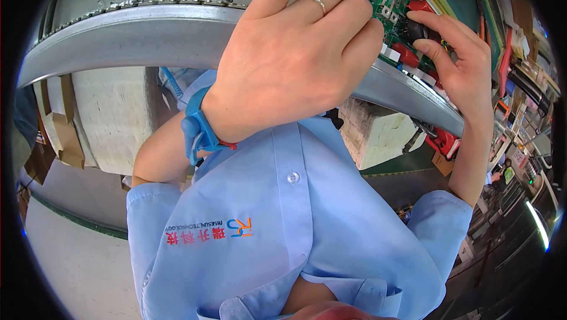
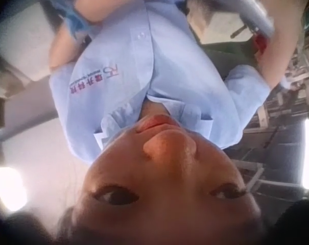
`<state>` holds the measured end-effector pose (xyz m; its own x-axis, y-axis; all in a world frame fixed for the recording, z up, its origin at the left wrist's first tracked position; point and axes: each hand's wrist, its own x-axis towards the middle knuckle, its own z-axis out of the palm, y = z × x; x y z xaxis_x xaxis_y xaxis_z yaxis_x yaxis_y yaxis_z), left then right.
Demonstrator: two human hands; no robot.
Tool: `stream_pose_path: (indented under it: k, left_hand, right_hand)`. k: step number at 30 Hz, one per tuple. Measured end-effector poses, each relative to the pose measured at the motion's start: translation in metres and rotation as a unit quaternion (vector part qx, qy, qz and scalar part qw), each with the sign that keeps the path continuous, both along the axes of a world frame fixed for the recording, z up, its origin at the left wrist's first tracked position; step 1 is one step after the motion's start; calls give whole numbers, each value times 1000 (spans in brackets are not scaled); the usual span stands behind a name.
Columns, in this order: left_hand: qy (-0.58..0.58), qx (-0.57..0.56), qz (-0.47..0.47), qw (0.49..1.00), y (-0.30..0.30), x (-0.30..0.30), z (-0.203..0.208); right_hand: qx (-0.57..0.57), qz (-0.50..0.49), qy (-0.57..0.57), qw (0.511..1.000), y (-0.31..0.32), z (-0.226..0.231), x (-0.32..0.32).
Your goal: The person assembles electronic components and wire connectors onto printed circuit boards by hand, taking the components from a cardboard box.
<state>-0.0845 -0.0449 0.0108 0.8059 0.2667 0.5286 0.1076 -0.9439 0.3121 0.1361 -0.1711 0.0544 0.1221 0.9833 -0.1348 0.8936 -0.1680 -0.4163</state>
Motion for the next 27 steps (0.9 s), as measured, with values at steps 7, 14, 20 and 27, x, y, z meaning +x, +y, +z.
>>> stream_pose_path:
  k: [7,14,20,27]
  left_hand:
    - [50,17,-5,999,1,-1,7]
    - [-15,39,9,999,-6,8,-13]
    - [-33,40,26,998,-6,21,-19]
    - [-62,25,25,997,-12,21,-21]
  right_hand:
    - [0,97,-24,995,5,4,12]
    - [-10,166,-62,984,10,6,16]
    - [81,149,-40,985,-6,-8,22]
    - [102,62,-89,989,-15,-9,0]
